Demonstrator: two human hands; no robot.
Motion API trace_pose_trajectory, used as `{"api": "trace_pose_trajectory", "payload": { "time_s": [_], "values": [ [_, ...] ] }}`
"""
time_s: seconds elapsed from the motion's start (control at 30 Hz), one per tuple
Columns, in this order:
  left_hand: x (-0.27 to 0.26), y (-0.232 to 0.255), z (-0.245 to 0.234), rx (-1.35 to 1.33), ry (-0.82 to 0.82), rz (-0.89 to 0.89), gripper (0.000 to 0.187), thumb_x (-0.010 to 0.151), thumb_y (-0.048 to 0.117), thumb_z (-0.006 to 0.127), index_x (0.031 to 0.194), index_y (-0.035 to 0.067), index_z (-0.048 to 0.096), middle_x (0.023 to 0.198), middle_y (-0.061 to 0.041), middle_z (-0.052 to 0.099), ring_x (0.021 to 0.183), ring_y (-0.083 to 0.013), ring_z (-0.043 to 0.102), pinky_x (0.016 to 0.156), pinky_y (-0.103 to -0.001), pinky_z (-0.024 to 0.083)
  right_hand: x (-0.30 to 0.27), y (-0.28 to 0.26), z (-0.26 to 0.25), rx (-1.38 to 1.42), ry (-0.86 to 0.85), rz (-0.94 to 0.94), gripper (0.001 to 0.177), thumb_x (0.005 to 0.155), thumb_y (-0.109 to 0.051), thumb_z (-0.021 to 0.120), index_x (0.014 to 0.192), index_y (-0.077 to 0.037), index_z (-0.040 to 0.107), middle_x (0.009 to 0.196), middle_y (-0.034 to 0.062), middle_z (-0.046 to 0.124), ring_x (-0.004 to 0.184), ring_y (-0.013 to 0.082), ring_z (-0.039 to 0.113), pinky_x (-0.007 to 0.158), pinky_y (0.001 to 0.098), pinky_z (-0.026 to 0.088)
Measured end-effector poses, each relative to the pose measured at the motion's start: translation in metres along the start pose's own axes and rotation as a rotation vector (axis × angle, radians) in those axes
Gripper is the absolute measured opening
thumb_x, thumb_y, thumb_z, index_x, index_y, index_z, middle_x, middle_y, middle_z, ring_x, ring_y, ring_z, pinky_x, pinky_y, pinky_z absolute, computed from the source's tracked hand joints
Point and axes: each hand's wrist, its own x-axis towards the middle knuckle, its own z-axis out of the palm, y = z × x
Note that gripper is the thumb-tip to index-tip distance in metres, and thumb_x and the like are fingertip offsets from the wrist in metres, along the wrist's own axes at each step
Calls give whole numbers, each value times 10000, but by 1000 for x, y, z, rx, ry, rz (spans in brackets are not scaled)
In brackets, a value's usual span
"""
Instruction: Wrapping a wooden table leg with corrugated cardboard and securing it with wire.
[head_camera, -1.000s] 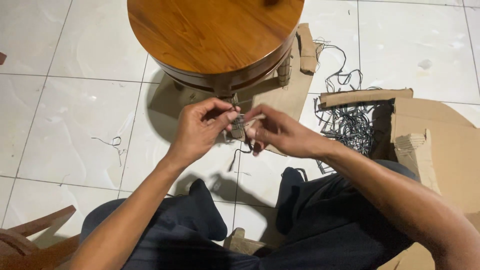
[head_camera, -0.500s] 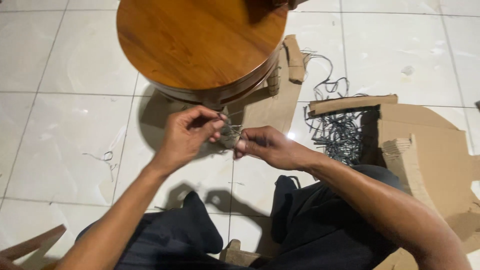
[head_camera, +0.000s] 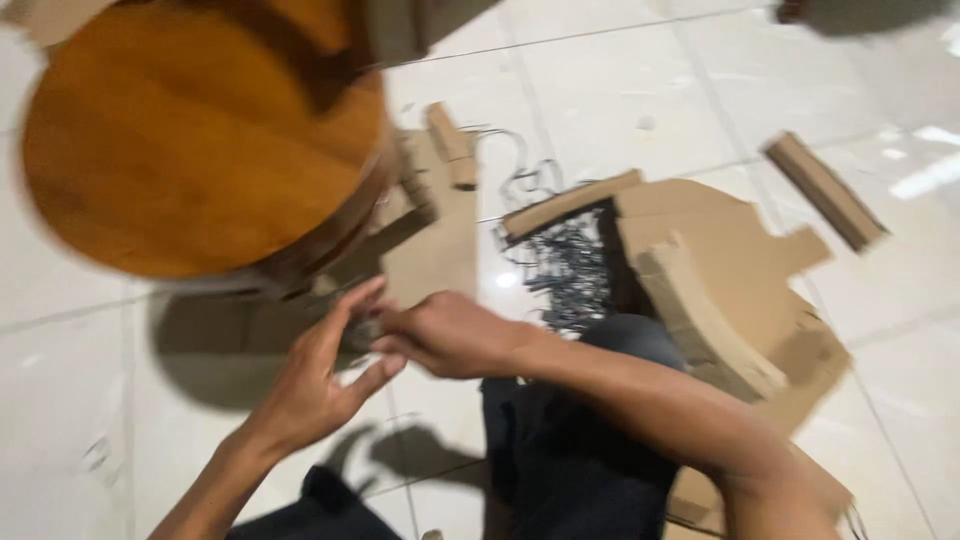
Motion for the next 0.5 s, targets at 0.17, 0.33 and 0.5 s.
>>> {"api": "trace_pose_trajectory", "payload": {
  "time_s": [0.17, 0.33, 0.5],
  "values": [
    [-2, -14, 27, 2, -188, -558, 363, 849, 411, 712, 1037, 101, 711, 662, -15, 657, 574, -141, 531, 550, -302, 420, -2, -4, -2, -167, 168, -239, 326, 1002, -351, 479, 897, -58, 575, 748, 147, 746, 472, 290, 620, 466, 393, 470],
    [-3, -28, 25, 133, -83, -495, 228, 891, 283, 704, 978, 73, 707, 652, -55, 686, 553, -163, 516, 535, -319, 427, -1, 7, -2, -89, 225, -228, 346, 1046, -355, 369, 920, -69, 518, 682, 102, 681, 432, 195, 572, 440, 307, 508],
    [-14, -63, 27, 122, 23, -278, 151, 856, 203, 726, 877, 54, 715, 616, -46, 655, 498, -139, 470, 487, -299, 400, -6, 5, -3, -35, 240, -157, 357, 1026, -402, 347, 917, -87, 477, 724, 124, 707, 459, 237, 601, 477, 361, 522]
  ]
}}
